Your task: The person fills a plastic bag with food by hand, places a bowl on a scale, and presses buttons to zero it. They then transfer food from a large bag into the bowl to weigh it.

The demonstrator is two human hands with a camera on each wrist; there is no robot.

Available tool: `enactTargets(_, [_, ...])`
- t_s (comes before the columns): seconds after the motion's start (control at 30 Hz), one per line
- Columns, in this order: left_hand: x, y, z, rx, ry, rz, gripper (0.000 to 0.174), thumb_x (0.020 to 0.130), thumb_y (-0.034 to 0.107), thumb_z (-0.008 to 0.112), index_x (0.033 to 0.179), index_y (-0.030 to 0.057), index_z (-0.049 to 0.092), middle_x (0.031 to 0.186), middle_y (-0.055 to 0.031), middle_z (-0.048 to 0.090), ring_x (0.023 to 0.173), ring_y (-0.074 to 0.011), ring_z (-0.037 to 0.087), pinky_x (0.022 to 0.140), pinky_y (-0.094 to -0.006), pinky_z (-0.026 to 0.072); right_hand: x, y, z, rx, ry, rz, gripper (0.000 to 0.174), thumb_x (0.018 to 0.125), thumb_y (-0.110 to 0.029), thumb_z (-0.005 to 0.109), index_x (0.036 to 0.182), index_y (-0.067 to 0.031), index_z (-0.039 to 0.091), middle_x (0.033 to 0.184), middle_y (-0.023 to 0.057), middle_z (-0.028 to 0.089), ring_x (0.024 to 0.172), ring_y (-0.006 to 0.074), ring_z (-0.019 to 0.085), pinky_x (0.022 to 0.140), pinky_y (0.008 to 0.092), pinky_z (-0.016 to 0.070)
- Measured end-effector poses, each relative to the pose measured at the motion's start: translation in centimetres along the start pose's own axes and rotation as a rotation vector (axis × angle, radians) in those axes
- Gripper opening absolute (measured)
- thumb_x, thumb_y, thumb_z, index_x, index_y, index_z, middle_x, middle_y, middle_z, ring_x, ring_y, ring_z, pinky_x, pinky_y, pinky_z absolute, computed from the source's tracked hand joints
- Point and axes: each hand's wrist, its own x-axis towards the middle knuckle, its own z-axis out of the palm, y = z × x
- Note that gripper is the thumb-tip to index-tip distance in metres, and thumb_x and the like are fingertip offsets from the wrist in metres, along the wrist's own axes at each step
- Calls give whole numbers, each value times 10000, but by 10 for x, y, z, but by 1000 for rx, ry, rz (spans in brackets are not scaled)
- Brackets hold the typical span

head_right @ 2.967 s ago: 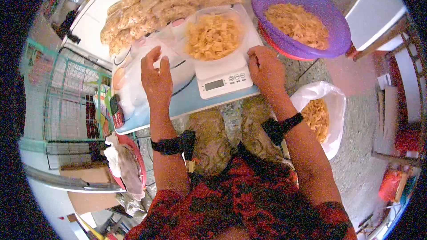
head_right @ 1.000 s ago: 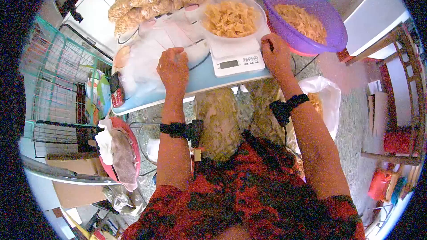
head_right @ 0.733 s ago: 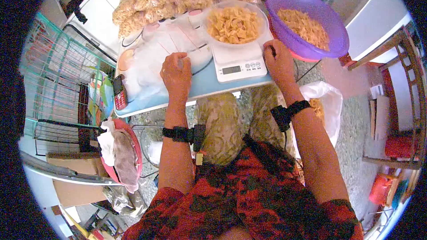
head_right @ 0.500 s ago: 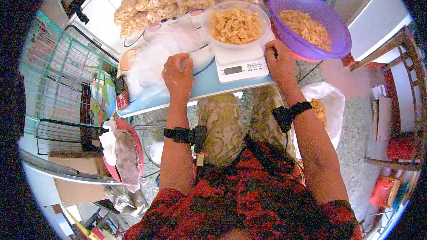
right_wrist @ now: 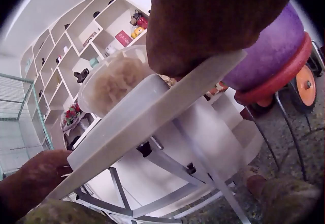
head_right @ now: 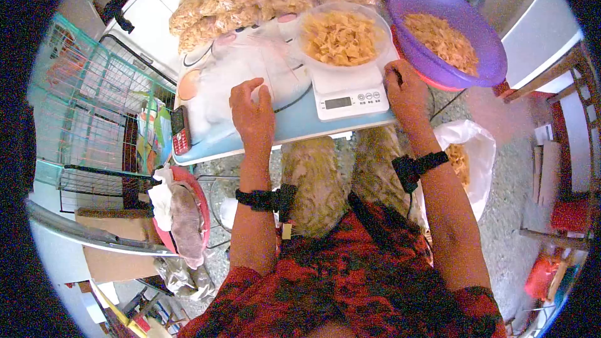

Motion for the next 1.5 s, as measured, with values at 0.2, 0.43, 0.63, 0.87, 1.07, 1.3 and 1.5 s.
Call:
enactTargets(0.2, [2,-38,-29,289,69,-109,275,807,156,667,1063,63,630,1095,-128,606,1082,-336,531,928,-478,396,2,4,0,-62,16,-76,87,882,-98,572,943,-50,610,886,128,651,800,274,644,738,359,503])
enactTargets(0.43, [-3,-58,-39,389,-20,-153,307,799,209,689,1072,79,633,1156,-110,583,1146,-318,499,946,-494,376,0,-3,-2,-29,-12,-67,85,886,-101,573,937,-45,610,862,118,653,784,255,638,739,356,499])
enactTargets(0.63, [3,-61,-42,266,-38,-133,154,809,184,669,913,82,617,1009,-103,614,1012,-322,545,876,-466,402,1,0,-1,-46,12,-106,89,880,-95,564,931,-41,614,855,122,656,773,258,639,733,361,500])
enactTargets(0.87, [3,-68,-46,7,19,-230,147,900,168,554,915,25,586,940,-144,615,921,-330,567,841,-442,427,2,-1,-2,-38,-15,-54,96,883,-101,553,933,-43,611,865,131,656,784,283,640,743,367,500])
enactTargets(1.07, [2,-59,-47,-48,110,-273,221,958,204,487,972,-10,539,915,-177,587,857,-316,564,807,-408,444,1,1,-2,-64,-5,-67,106,887,-122,548,937,-50,609,885,144,659,826,319,646,766,389,502])
enactTargets(1.3, [0,-54,-48,-36,193,-316,244,968,232,487,977,-8,528,871,-154,582,795,-285,559,769,-395,456,0,-4,-4,-70,11,-83,105,877,-127,552,915,-51,614,888,145,655,855,328,645,767,403,501])
enactTargets(1.5, [2,-59,-44,19,162,-226,240,971,232,485,958,-3,532,841,-119,569,775,-232,543,757,-376,459,2,-1,-4,-109,36,-86,133,864,-166,563,927,-68,627,889,155,655,859,345,643,763,426,506])
